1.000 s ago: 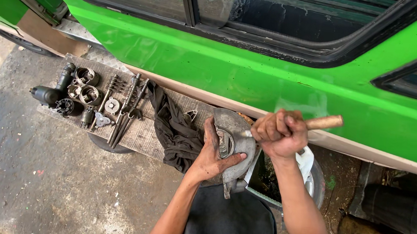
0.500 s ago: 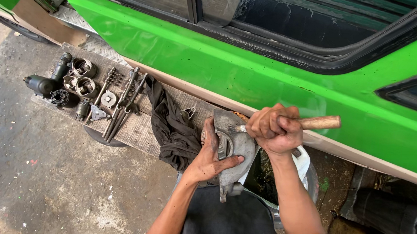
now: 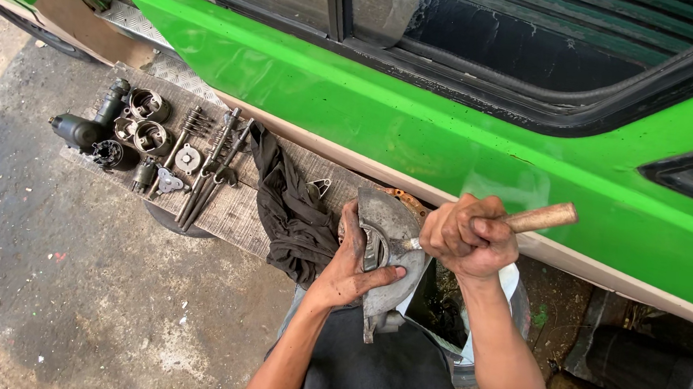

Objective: The person holds a curved metal part in the left hand and repeatedly strikes it with a hammer in the right hand. The person rotates the part to hit different areas while working next to a green vehicle.

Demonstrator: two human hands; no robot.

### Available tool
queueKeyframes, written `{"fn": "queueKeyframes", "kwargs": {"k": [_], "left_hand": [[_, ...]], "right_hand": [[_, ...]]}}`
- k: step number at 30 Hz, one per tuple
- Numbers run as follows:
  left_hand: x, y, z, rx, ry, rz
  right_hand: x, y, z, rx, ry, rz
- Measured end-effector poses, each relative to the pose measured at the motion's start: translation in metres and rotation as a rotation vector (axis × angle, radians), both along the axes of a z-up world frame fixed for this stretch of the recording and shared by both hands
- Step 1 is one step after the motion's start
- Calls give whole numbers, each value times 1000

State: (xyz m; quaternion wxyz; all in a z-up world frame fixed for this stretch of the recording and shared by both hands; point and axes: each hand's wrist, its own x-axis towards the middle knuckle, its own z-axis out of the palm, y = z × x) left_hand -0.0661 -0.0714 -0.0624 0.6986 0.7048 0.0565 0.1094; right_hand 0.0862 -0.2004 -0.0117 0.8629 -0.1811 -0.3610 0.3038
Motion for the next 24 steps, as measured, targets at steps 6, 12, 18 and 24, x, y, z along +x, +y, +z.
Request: {"fn": "queueKeyframes", "kwargs": {"k": [6, 12, 18, 24], "left_hand": [[4, -1, 0, 110, 9, 2], [-2, -6, 2, 80, -4, 9], [-1, -9, -17, 20, -34, -8], [-1, -9, -31, 264, 109, -52]], "right_hand": [[-4, -4, -3, 4, -64, -110], [-4, -5, -3, 22, -32, -58], [-12, -14, -1, 2, -90, -107], [-13, -20, -7, 31, -61, -144]]}}
